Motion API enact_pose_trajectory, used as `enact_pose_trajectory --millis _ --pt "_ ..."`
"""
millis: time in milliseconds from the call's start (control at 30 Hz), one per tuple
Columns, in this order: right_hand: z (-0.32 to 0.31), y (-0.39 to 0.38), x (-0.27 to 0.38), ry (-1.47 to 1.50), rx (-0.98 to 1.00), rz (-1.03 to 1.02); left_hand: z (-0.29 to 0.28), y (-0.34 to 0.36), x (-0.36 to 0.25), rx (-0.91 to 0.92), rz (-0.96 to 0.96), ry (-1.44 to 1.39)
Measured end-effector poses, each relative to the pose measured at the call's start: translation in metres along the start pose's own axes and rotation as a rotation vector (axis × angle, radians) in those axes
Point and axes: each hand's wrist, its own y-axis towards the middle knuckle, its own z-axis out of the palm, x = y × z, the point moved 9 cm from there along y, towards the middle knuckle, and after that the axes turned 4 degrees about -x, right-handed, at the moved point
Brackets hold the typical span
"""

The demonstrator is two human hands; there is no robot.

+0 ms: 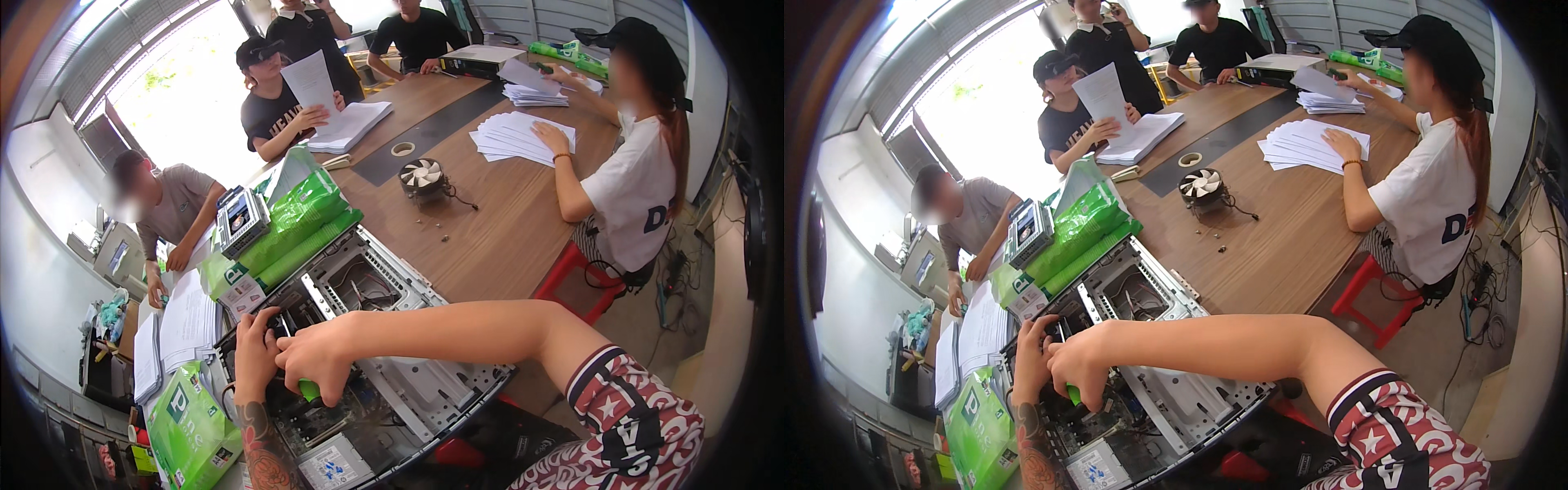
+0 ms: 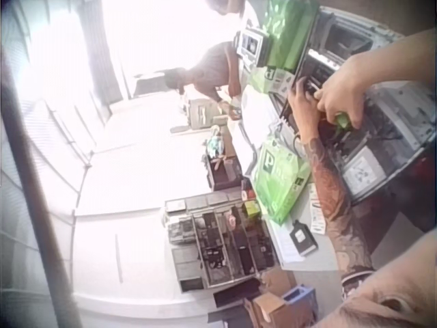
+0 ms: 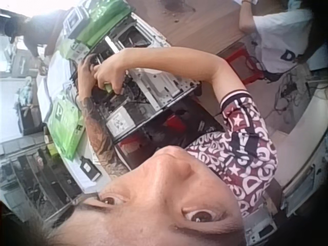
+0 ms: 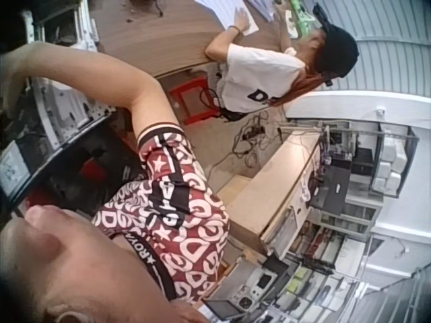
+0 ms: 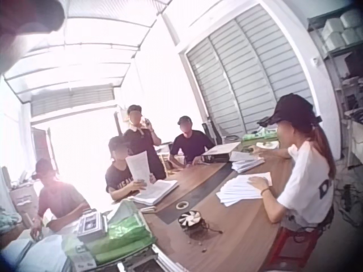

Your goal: The person uses a green screwdriver to unscrew and remove a fan from the inside of a computer tower.

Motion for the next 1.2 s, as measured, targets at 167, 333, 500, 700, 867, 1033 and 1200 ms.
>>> enact_pose_trajectory --millis 167,333,500,700,867,1033,1200 --pt "0.000 -0.001 0.000 0.000 0.003 0.008 0.000 0.000 -0.002 -0.005 -0.004 -0.004" --pt "-0.001 -0.001 0.005 -0.023 0.008 0.006 -0.001 0.000 0.001 -0.037 0.056 0.002" --pt "0.001 -0.004 0.003 -0.065 0.049 0.045 0.000 0.000 -0.001 -0.010 0.008 0.003" --pt "0.010 0.001 0.006 -0.275 -0.027 0.047 0.001 0.000 0.001 0.010 -0.005 0.005" --pt "0.009 0.004 0.006 -0.291 0.010 0.050 0.000 0.000 0.003 0.010 -0.009 0.008" --pt "0.003 0.002 0.010 -0.274 -0.008 0.035 -0.001 -0.001 0.001 0.000 0.014 0.024" --pt "0.004 -0.001 0.008 -0.280 -0.033 0.035 0.001 0.000 -0.005 0.004 0.017 0.043"
